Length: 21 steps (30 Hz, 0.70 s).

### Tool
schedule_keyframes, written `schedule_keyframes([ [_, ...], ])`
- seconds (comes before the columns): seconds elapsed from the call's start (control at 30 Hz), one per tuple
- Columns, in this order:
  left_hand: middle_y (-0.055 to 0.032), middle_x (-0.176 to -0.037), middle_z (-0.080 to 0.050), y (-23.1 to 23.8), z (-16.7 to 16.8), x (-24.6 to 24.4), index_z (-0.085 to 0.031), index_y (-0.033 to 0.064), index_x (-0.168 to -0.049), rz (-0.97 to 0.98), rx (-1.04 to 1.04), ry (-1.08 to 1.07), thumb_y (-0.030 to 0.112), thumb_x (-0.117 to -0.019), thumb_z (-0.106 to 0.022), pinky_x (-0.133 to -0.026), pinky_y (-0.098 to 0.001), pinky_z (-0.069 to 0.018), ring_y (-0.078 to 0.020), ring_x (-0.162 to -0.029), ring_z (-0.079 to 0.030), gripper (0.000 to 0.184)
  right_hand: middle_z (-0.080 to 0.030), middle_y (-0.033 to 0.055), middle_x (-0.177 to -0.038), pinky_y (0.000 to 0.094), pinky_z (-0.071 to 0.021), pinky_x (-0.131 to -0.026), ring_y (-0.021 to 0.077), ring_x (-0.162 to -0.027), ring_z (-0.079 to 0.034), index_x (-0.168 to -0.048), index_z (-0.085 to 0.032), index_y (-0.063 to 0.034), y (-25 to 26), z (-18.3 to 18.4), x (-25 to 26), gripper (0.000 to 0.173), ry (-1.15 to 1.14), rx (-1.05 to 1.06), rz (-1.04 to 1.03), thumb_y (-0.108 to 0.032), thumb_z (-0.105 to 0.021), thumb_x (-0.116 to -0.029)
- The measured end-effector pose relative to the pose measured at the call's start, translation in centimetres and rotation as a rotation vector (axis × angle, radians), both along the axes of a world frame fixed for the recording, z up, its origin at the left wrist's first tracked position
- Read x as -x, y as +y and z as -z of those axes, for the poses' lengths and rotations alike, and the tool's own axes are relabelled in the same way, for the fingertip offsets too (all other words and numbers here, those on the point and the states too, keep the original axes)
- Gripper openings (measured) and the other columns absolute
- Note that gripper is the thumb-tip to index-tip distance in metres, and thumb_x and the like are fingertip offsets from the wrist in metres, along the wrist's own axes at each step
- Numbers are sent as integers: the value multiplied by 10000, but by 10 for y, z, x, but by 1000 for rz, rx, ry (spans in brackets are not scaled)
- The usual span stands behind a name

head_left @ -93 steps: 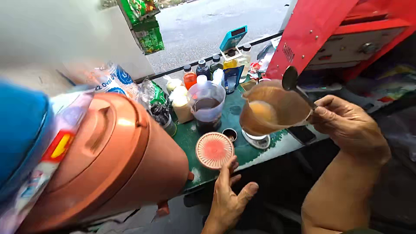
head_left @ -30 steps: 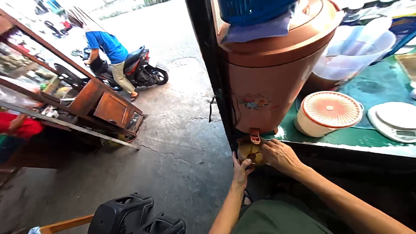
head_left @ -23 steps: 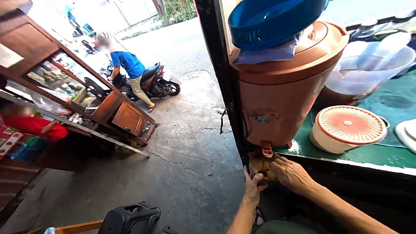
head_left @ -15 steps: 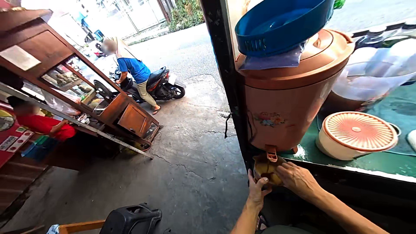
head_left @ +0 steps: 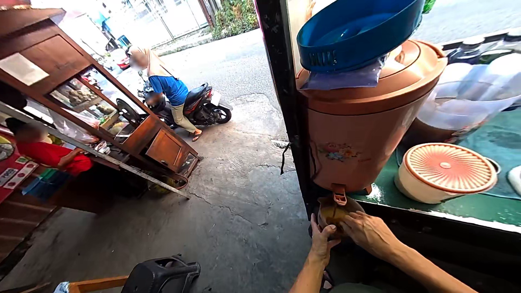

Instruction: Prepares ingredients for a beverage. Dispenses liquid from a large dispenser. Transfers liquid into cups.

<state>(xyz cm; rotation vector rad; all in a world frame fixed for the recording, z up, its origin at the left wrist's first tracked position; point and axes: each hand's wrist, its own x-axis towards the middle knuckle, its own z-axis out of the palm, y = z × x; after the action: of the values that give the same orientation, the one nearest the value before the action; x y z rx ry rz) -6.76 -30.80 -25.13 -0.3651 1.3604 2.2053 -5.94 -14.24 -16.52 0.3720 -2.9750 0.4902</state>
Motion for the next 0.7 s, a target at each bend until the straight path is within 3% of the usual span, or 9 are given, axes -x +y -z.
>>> schedule_keyframes([
  [0.13, -246, -1629, -242, 0, -2, -2, 54, 217, -1643, -22, -25, -23, 354, -730, -823, -1000, -594, -487, -416, -1374, -444, 1273, -719, 213, -915, 546, -561, -704, 410, -929, -717, -894, -706, 2, 4, -4, 10, 281, -68, -36, 176, -210, -569, -1016],
  [0.2, -255, -1626, -240, -1, 2, -1, 54, 209, -1642, -20, -27, -13, 358, -728, -825, -992, -585, -493, -415, -1365, -451, 1277, -722, 206, -919, 547, -563, -722, 401, -936, -718, -897, -706, 3, -1, -10, 2, 267, -146, -43, 87, -195, -565, -1007],
  [0.27, -253, -1618, -260, -1, 6, -1, 54, 206, -1639, -12, -16, 6, 398, -712, -830, -985, -580, -506, -406, -1353, -474, 1295, -711, 179, -848, 530, -560, -677, 375, -871, -723, -837, -693, -22, -3, -7, -2, 291, -95, 10, 4, -228, -560, -994],
  [0.4, -243, -1630, -239, 1, 2, -4, 50, 213, -1643, -17, -22, -11, 357, -731, -824, -987, -578, -500, -406, -1362, -458, 1271, -708, 229, -912, 570, -554, -697, 429, -918, -710, -909, -706, 7, 10, -3, 7, 297, -72, 12, 167, -227, -565, -1025],
  [0.53, -251, -1619, -259, 1, 2, -3, 51, 196, -1641, -10, -10, 17, 385, -715, -828, -982, -576, -509, -407, -1351, -473, 1291, -712, 209, -893, 553, -558, -703, 411, -914, -716, -878, -692, 2, 1, -15, -7, 282, -142, -7, 15, -205, -551, -1008],
  [0.6, -260, -1603, -286, 3, -2, -3, 44, 191, -1640, -7, 8, 19, 364, -740, -809, -975, -585, -520, -416, -1332, -492, 1252, -702, 242, -942, 589, -553, -725, 447, -930, -704, -948, -695, 14, 5, -18, -2, 319, -137, 44, 43, -236, -518, -1037],
  [0.7, -261, -1594, -296, 3, -10, -4, 44, 184, -1640, 1, 34, 28, 334, -788, -767, -962, -557, -530, -398, -1312, -507, 1185, -698, 270, -1095, 613, -537, -833, 464, -1063, -678, -1118, -693, 23, 13, -23, 8, 360, -211, 52, 182, -257, -473, -1064],
])
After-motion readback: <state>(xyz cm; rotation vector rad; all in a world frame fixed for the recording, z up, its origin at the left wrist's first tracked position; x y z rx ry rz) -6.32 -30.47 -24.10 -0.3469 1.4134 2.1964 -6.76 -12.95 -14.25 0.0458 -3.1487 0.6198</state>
